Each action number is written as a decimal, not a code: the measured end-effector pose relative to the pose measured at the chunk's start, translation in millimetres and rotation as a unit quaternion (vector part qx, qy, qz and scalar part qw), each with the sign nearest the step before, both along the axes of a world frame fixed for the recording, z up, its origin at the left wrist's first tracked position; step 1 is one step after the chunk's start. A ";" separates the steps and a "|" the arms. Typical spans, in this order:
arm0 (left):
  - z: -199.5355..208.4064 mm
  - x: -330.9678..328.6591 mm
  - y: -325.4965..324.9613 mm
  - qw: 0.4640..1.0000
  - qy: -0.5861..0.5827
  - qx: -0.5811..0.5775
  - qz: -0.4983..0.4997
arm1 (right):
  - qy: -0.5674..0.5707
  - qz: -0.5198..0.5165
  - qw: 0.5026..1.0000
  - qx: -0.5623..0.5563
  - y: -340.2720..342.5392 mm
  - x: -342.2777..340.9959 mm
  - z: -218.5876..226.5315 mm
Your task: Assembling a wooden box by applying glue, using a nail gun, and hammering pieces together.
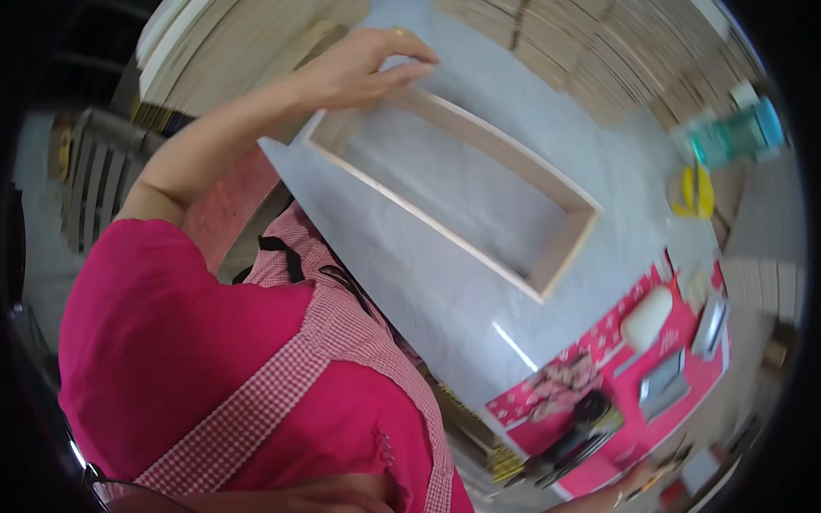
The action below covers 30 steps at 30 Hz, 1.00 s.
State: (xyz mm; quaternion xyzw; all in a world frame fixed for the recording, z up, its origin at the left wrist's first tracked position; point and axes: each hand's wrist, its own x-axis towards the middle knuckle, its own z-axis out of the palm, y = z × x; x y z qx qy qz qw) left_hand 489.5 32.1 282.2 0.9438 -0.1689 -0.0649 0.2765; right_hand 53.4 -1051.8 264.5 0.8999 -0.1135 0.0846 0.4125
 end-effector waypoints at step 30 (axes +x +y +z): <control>-41.9 -167.7 30.5 0.924 -0.337 -0.098 0.154 | -0.450 0.117 0.503 0.729 621.3 198.6 43.6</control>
